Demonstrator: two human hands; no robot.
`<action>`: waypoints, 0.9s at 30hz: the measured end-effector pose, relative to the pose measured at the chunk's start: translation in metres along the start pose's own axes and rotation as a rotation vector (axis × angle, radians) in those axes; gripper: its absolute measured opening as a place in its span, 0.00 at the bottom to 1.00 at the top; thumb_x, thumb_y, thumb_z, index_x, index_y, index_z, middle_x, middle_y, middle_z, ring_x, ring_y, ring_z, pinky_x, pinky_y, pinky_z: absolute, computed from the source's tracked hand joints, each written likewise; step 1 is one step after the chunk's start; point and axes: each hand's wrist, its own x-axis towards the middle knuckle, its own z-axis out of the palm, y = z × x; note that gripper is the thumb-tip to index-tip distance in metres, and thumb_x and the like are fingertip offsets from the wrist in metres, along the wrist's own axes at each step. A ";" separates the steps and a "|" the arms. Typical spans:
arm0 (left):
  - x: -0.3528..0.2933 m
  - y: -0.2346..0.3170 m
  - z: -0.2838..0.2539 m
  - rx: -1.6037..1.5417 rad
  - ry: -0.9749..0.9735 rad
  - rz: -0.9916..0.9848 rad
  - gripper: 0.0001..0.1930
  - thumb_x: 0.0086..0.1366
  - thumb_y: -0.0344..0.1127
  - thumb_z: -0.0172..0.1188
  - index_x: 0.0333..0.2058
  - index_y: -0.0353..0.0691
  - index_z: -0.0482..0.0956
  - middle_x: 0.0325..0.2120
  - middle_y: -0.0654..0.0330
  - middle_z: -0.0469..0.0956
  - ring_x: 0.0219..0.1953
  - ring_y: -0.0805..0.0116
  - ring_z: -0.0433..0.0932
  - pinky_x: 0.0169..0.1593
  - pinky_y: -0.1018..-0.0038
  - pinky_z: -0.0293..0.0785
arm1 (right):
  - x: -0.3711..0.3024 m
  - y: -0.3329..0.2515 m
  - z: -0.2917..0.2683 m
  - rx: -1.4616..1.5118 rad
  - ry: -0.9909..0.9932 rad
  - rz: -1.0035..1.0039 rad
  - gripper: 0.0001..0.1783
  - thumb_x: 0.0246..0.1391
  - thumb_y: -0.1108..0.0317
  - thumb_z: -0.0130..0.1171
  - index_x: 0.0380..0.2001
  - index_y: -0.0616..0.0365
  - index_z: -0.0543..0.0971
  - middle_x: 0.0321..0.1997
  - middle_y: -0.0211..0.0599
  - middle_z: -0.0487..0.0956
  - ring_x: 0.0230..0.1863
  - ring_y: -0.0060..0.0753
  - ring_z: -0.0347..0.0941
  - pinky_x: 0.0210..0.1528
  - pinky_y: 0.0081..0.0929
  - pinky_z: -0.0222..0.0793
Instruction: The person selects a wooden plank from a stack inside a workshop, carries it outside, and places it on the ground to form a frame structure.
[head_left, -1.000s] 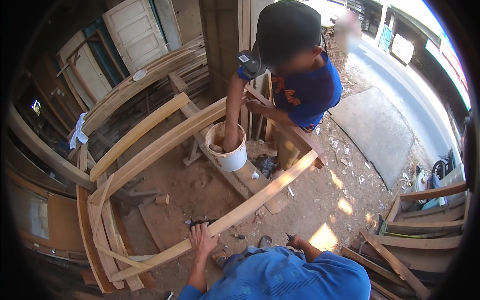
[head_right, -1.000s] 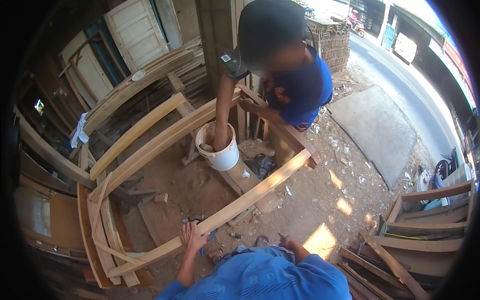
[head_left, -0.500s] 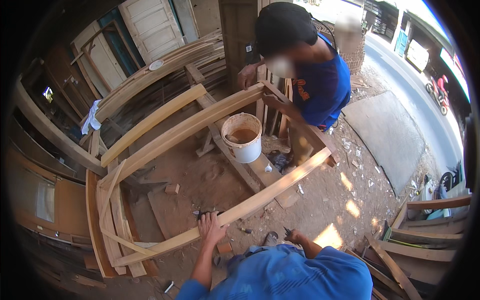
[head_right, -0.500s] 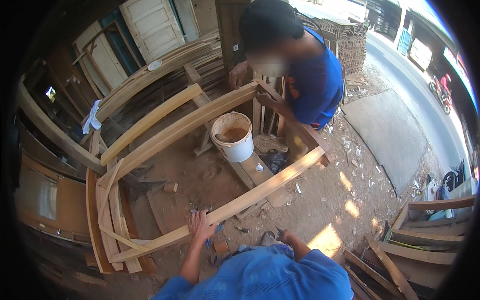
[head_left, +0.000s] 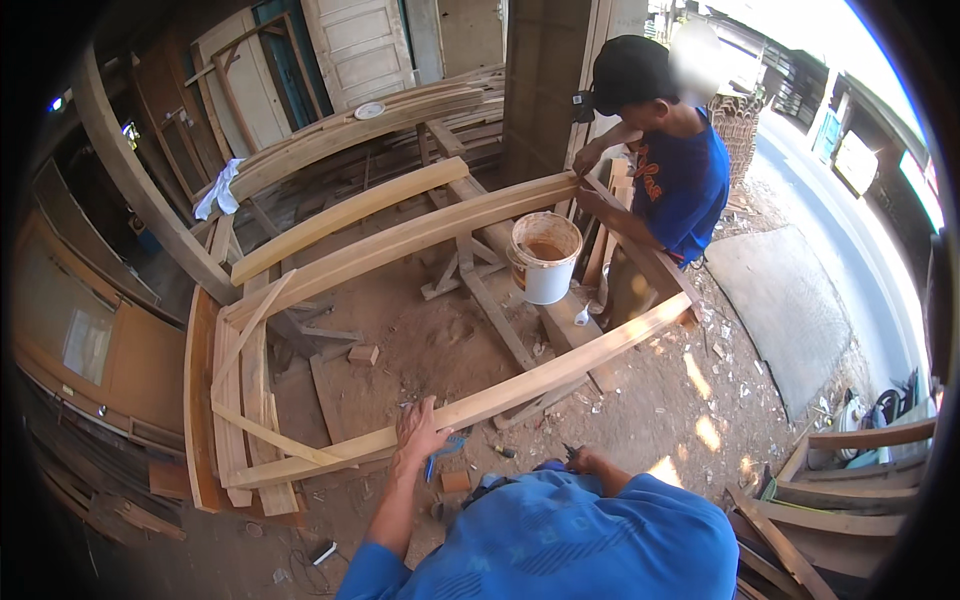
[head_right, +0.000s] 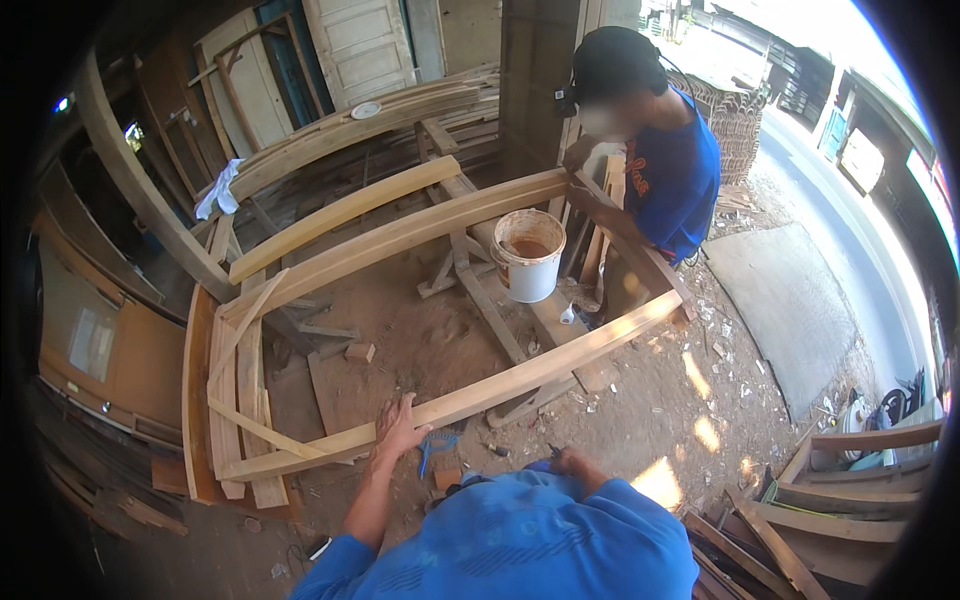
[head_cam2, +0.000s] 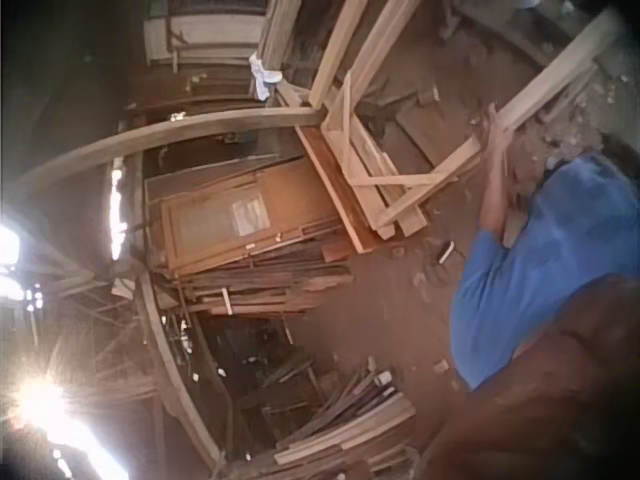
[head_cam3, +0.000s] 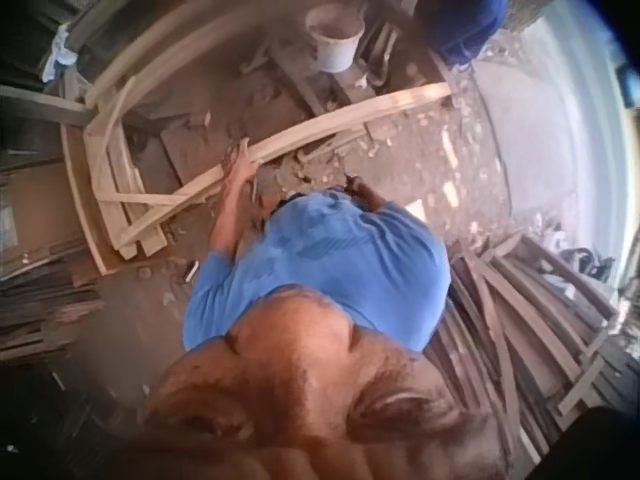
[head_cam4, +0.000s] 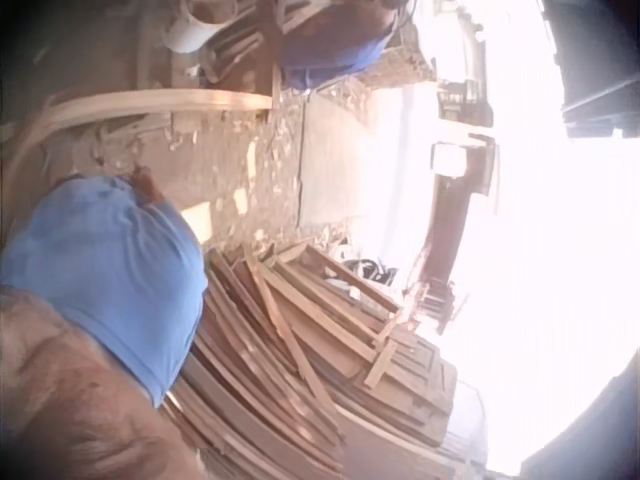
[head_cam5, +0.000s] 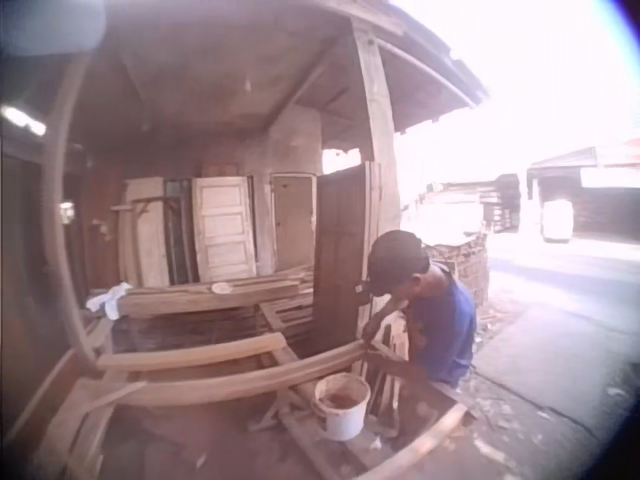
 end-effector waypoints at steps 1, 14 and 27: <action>-0.015 -0.018 -0.006 0.019 0.001 -0.069 0.39 0.47 0.46 0.72 0.56 0.41 0.64 0.52 0.49 0.71 0.55 0.47 0.67 0.59 0.52 0.61 | -0.008 -0.042 -0.005 0.028 -0.042 0.096 0.17 0.44 0.55 0.61 0.31 0.57 0.81 0.30 0.49 0.80 0.30 0.46 0.76 0.34 0.42 0.71; -0.018 -0.027 -0.002 0.029 0.108 -0.115 0.39 0.42 0.50 0.73 0.51 0.41 0.69 0.48 0.51 0.72 0.55 0.50 0.66 0.61 0.54 0.57 | -0.044 -0.065 0.022 -0.144 -0.196 0.090 0.30 0.46 0.45 0.56 0.39 0.62 0.82 0.43 0.57 0.79 0.46 0.50 0.77 0.48 0.41 0.70; -0.001 -0.004 0.000 0.200 0.103 -0.206 0.41 0.34 0.53 0.76 0.46 0.39 0.71 0.41 0.49 0.71 0.49 0.48 0.67 0.55 0.54 0.62 | -0.070 0.037 -0.044 -0.079 -0.369 0.174 0.27 0.45 0.46 0.56 0.34 0.62 0.82 0.35 0.50 0.81 0.37 0.40 0.79 0.38 0.36 0.73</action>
